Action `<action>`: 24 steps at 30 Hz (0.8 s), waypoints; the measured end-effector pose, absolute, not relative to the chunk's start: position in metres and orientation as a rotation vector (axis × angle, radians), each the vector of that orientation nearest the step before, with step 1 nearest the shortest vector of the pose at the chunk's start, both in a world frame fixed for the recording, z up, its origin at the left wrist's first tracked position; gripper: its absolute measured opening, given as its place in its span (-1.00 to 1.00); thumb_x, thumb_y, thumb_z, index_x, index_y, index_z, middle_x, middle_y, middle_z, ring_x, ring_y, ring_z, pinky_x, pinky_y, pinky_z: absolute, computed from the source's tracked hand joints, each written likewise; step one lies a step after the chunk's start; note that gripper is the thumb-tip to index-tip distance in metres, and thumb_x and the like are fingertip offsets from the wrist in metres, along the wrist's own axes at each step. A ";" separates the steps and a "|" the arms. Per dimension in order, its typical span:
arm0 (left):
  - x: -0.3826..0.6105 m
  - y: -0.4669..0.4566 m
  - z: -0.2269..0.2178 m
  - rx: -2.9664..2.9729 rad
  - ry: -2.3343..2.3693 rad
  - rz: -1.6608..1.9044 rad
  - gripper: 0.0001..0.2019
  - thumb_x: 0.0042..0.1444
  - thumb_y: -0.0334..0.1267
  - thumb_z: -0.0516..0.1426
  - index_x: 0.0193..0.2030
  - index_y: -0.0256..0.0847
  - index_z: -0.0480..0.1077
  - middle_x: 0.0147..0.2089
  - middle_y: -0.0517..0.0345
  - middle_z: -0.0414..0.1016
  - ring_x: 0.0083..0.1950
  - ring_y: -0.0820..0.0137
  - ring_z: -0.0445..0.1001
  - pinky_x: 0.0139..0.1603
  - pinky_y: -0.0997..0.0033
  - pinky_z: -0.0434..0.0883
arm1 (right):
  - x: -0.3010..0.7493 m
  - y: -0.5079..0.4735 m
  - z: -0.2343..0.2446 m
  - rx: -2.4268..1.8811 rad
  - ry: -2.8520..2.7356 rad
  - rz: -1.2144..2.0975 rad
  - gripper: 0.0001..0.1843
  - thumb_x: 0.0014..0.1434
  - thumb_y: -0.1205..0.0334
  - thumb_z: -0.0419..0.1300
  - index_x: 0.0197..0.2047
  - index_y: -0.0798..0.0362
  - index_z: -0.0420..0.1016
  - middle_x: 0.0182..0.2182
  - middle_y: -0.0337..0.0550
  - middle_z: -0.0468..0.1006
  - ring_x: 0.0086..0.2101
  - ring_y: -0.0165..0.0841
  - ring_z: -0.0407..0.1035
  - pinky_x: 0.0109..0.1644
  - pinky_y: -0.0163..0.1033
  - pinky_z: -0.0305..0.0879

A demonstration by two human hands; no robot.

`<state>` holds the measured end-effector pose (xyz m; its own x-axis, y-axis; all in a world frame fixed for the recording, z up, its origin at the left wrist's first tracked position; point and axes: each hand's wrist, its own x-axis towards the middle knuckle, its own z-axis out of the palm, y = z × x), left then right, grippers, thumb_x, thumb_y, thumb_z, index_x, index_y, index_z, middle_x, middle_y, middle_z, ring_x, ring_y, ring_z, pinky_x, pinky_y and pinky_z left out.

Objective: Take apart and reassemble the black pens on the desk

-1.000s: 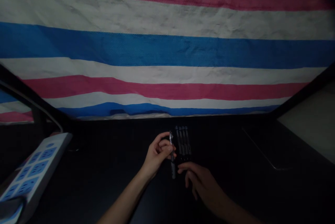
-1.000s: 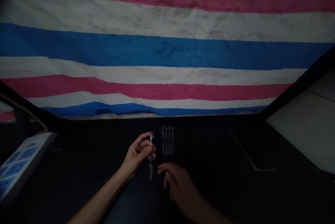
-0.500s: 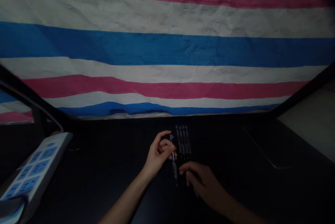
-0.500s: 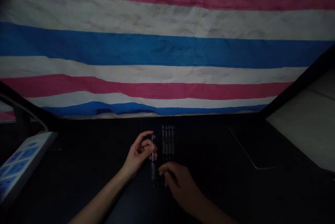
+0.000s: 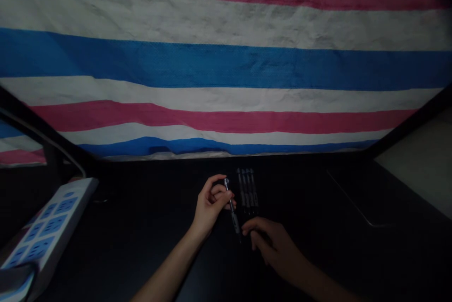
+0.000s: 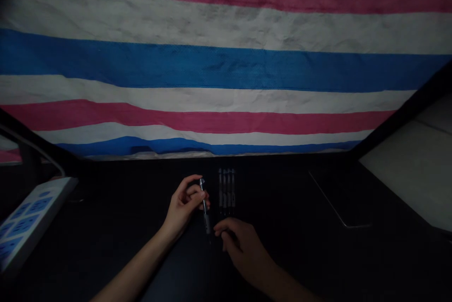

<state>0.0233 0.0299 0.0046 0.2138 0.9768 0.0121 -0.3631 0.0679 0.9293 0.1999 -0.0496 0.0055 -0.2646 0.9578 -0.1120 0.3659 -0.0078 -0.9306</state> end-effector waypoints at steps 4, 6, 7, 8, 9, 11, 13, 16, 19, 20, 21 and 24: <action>0.023 0.030 0.005 1.004 0.790 1.197 -0.55 0.04 -0.27 0.27 0.06 -0.13 0.26 -0.41 0.30 0.43 -0.44 0.45 0.49 -0.42 0.48 0.46 | 0.199 -0.051 0.008 -1.397 -1.716 1.234 -0.77 0.24 0.28 0.01 -0.16 0.02 0.49 -0.44 -0.24 0.46 -0.47 -0.45 0.33 -0.38 -0.35 0.23; 0.023 0.030 0.005 1.001 0.803 1.207 -0.56 0.02 -0.27 0.28 0.04 -0.13 0.27 -0.42 0.29 0.44 -0.44 0.44 0.50 -0.42 0.47 0.47 | 0.199 -0.053 0.009 -1.399 -1.756 1.195 -0.77 0.24 0.29 0.01 -0.17 0.01 0.49 -0.41 -0.23 0.48 -0.43 -0.42 0.36 -0.34 -0.33 0.24; 0.023 0.030 0.006 1.000 0.811 1.213 -0.56 0.01 -0.27 0.28 0.03 -0.13 0.27 -0.42 0.29 0.44 -0.44 0.43 0.50 -0.42 0.47 0.47 | 0.199 -0.053 0.010 -1.396 -1.781 1.172 -0.77 0.24 0.29 0.01 -0.17 0.01 0.49 -0.40 -0.22 0.49 -0.41 -0.41 0.36 -0.33 -0.33 0.24; 0.023 0.030 0.006 0.999 0.820 1.221 -0.57 0.01 -0.27 0.29 0.01 -0.13 0.28 -0.42 0.29 0.45 -0.44 0.43 0.50 -0.42 0.47 0.47 | 0.199 -0.054 0.010 -1.394 -1.806 1.153 -0.77 0.24 0.28 0.01 -0.17 0.01 0.50 -0.39 -0.22 0.49 -0.40 -0.41 0.36 -0.32 -0.32 0.24; 0.023 0.031 0.006 0.998 0.829 1.227 -0.57 0.00 -0.26 0.29 0.01 -0.13 0.28 -0.42 0.30 0.45 -0.44 0.43 0.51 -0.42 0.47 0.47 | 0.199 -0.054 0.011 -1.396 -1.827 1.136 -0.77 0.25 0.27 0.02 -0.17 0.00 0.49 -0.37 -0.21 0.50 -0.39 -0.41 0.36 -0.31 -0.32 0.24; 0.023 0.031 0.006 1.005 0.848 1.230 -0.54 0.00 -0.24 0.29 0.04 -0.11 0.27 -0.42 0.31 0.44 -0.44 0.44 0.51 -0.41 0.49 0.46 | 0.199 -0.055 0.012 -1.400 -1.863 1.116 -0.78 0.25 0.25 0.02 -0.17 -0.01 0.49 -0.34 -0.20 0.52 -0.38 -0.40 0.36 -0.30 -0.31 0.24; 0.023 0.032 0.005 1.052 0.886 1.226 -0.51 0.02 -0.23 0.27 0.10 -0.09 0.26 -0.40 0.31 0.42 -0.43 0.45 0.51 -0.42 0.52 0.44 | 0.199 -0.054 0.013 -1.400 -1.886 1.112 -0.78 0.26 0.24 0.02 -0.18 -0.01 0.50 -0.34 -0.20 0.53 -0.39 -0.40 0.36 -0.31 -0.31 0.24; 0.022 0.034 0.001 1.194 0.985 1.241 -0.49 0.05 -0.24 0.24 0.16 -0.07 0.27 -0.22 0.20 0.41 -0.39 0.47 0.51 -0.41 0.53 0.45 | 0.198 -0.054 0.014 -1.400 -1.896 1.095 -0.79 0.25 0.24 0.04 -0.19 -0.01 0.50 -0.34 -0.21 0.54 -0.38 -0.39 0.38 -0.30 -0.30 0.24; 0.021 0.035 -0.005 1.370 1.071 1.260 -0.47 0.06 -0.27 0.23 0.19 -0.01 0.26 0.02 0.08 0.31 -0.24 0.42 0.50 -0.32 0.47 0.49 | 0.198 -0.053 0.014 -1.405 -1.902 1.080 -0.79 0.26 0.26 0.04 -0.18 -0.01 0.50 -0.32 -0.20 0.56 -0.35 -0.38 0.40 -0.26 -0.29 0.25; 0.020 0.035 -0.006 1.434 1.086 1.256 -0.46 0.06 -0.29 0.22 0.21 0.02 0.26 0.07 0.06 0.26 -0.16 0.38 0.48 -0.26 0.43 0.50 | 0.198 -0.054 0.014 -1.401 -1.906 1.080 -0.79 0.26 0.26 0.03 -0.17 -0.01 0.50 -0.31 -0.20 0.56 -0.34 -0.38 0.41 -0.25 -0.29 0.25; 0.020 0.034 -0.008 1.504 1.095 1.247 -0.45 0.06 -0.31 0.22 0.22 0.04 0.25 0.12 0.05 0.22 -0.07 0.33 0.46 -0.19 0.37 0.50 | 0.198 -0.054 0.015 -1.397 -1.909 1.081 -0.78 0.27 0.26 0.03 -0.17 -0.01 0.50 -0.31 -0.20 0.56 -0.33 -0.38 0.42 -0.23 -0.29 0.26; 0.019 0.032 -0.010 1.729 1.125 1.211 -0.50 0.07 -0.37 0.19 0.17 0.04 0.32 0.18 0.04 0.16 0.12 0.20 0.33 0.07 0.15 0.41 | 0.198 -0.054 0.016 -1.395 -1.915 1.075 -0.78 0.27 0.27 0.02 -0.18 0.00 0.50 -0.30 -0.19 0.56 -0.31 -0.37 0.43 -0.21 -0.28 0.28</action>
